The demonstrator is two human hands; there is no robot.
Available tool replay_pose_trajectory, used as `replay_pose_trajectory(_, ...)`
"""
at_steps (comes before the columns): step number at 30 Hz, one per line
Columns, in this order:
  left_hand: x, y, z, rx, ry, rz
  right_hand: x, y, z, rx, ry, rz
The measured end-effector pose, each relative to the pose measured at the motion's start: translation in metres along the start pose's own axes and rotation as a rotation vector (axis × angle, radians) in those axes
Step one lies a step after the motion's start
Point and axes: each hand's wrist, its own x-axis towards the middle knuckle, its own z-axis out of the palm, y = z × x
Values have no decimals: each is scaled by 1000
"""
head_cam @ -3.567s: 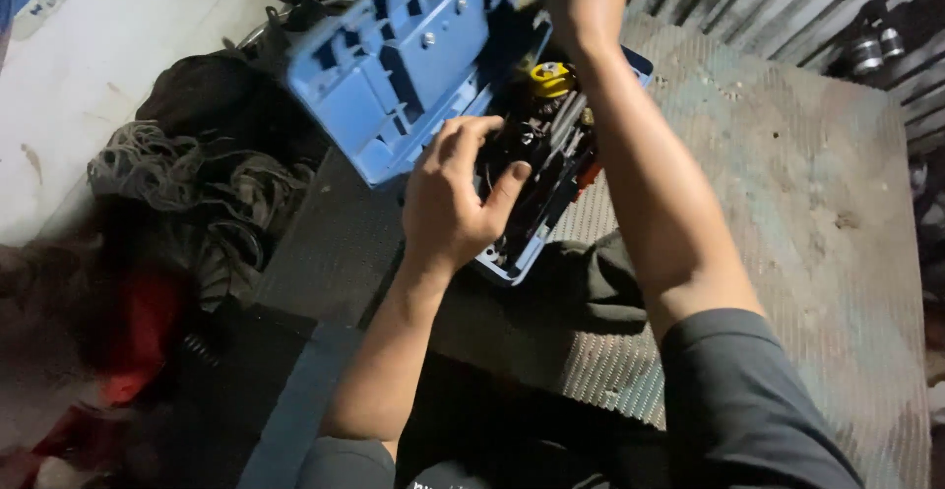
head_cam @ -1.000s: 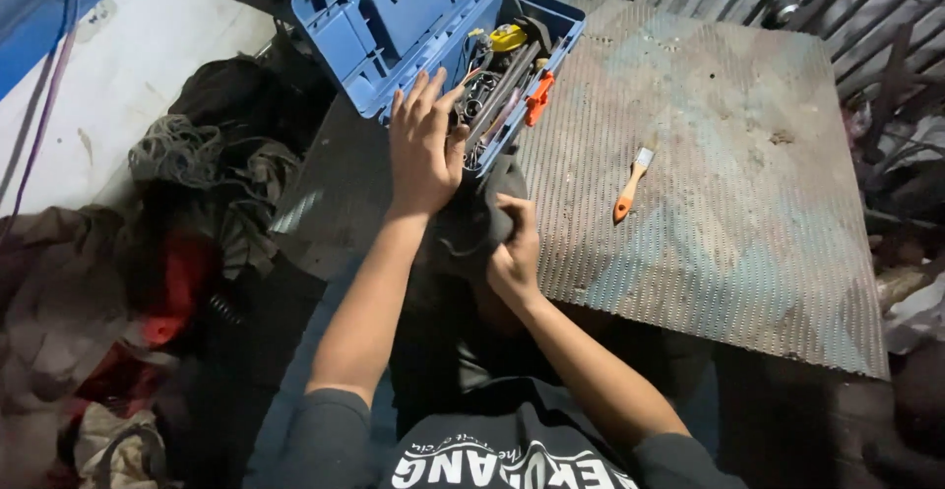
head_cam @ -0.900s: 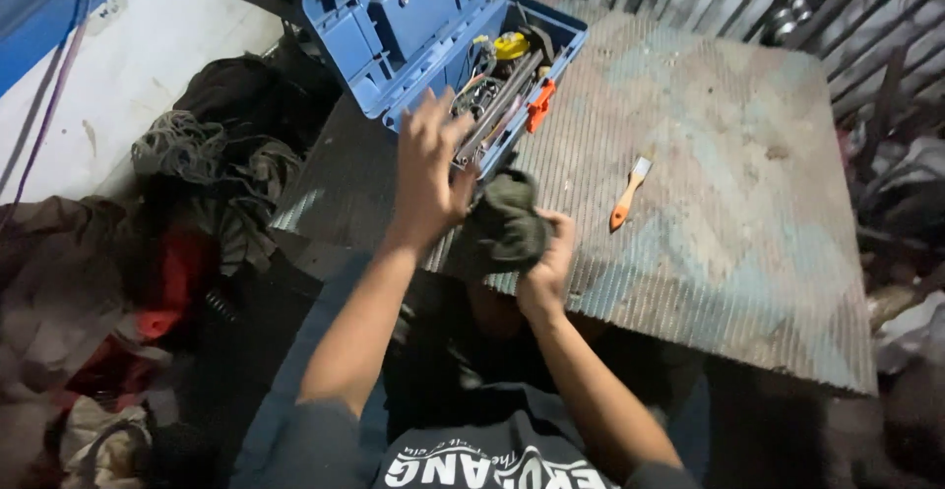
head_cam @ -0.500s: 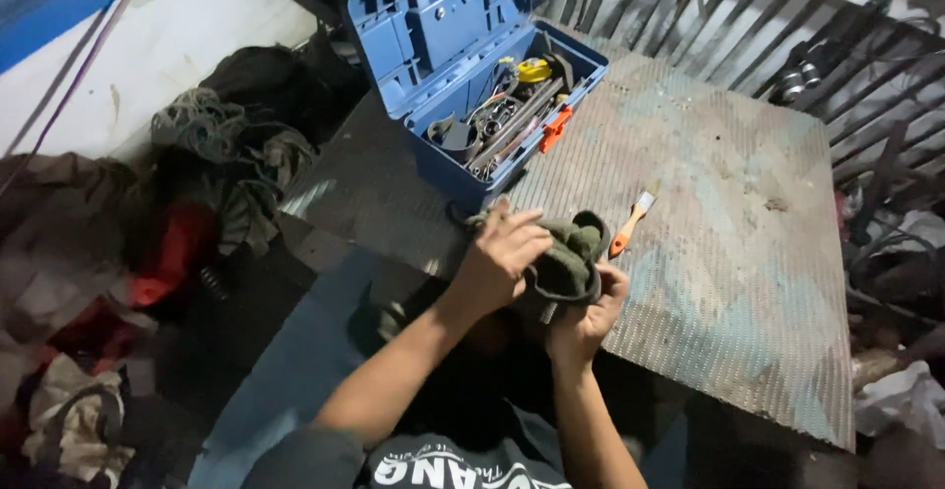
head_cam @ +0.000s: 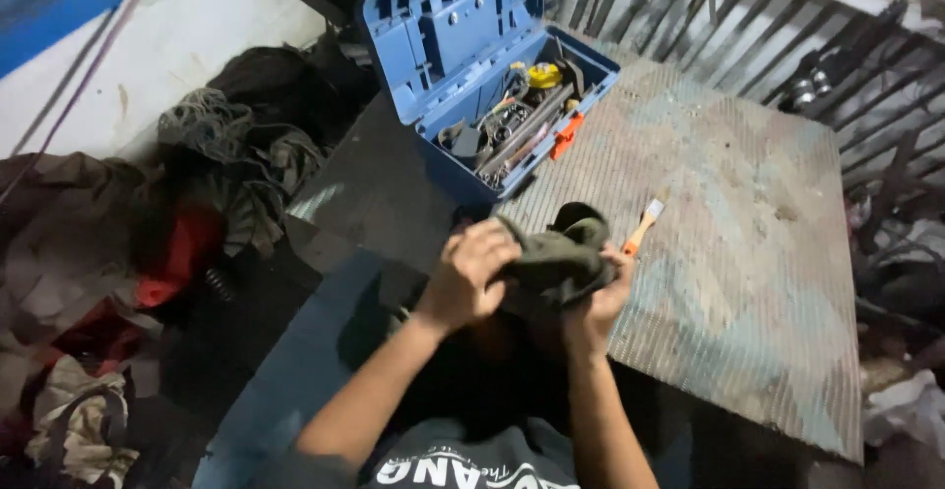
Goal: Organizing hand tools inside a plastic toolbox and then closing and latching the lid.
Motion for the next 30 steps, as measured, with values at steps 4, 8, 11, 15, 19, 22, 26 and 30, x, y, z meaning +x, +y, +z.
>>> replay_pose_trajectory(4, -17, -49, 25, 219, -154, -151, 27, -1, -43, -169, 5, -72)
replay_pose_trajectory(8, -18, -79, 27, 372, -6, -65, 30, -37, -39, -475, -204, 46)
replay_pose_trajectory(11, -12, -69, 22, 303, 84, -4, 15, -65, -13, -515, -365, -27)
replay_pose_trajectory(15, -14, -31, 6, 132, 134, 65, -2, -14, -9, -863, -567, -398)
replay_pose_trajectory(19, 12, 48, -35, 111, 182, 159, -6, -16, -11, -918, -579, -267)
replay_pose_trajectory(22, 33, 65, -48, 79, 231, 239, 11, -23, -19, -633, -396, -127)
replay_pose_trajectory(26, 71, 13, -24, 196, 153, 80, 58, -46, -36, -396, -79, 34)
replay_pose_trajectory(30, 97, -9, -79, -35, 188, -96, 123, -10, -64, 161, 270, 297)
